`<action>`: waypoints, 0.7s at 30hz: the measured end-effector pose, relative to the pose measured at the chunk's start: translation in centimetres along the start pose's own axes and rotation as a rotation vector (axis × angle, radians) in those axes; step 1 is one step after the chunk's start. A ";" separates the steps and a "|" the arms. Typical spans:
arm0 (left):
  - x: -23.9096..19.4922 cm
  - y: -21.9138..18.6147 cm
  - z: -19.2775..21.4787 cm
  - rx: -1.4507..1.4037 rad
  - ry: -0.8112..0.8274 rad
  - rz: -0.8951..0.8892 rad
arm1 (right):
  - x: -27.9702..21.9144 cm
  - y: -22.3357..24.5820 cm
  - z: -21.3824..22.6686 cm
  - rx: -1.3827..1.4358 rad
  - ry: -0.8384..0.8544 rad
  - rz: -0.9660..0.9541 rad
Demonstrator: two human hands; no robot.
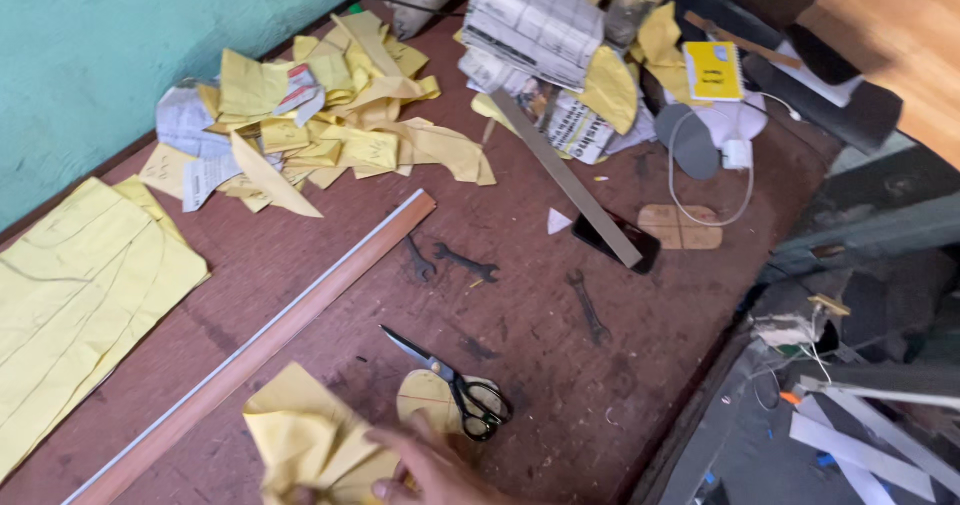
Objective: The person uses shears to cut yellow paper along pre-drawn curved and straight lines on a wooden workbench. After cutting, the person stacks the cut pieces and scrap pieces, then briefly handles a newspaper and a small notebook.
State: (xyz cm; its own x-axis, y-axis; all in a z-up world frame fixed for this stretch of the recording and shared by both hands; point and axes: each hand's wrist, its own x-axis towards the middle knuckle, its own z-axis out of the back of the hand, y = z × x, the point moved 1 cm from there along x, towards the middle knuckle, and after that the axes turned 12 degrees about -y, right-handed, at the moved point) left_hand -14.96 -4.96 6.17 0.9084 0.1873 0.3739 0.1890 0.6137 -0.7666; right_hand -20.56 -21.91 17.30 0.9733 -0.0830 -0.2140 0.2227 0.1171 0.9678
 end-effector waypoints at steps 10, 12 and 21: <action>-4.7 -4.7 2.6 -0.012 -0.003 0.024 | -0.7 -0.3 1.6 1.421 -0.014 -0.637; -5.3 -7.9 1.7 -0.011 0.014 -0.012 | 0.1 -0.2 3.1 1.296 -0.140 -0.486; -2.9 -16.6 0.6 -0.192 0.170 -0.566 | -0.7 -1.2 3.5 1.037 -0.052 -0.440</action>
State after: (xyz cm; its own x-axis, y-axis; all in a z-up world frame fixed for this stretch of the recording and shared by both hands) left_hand -20.93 -15.22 18.08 0.6914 -0.2614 0.6736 0.7081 0.4304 -0.5598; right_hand -21.74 -25.46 16.72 0.8126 0.0423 -0.5812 0.3690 -0.8093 0.4570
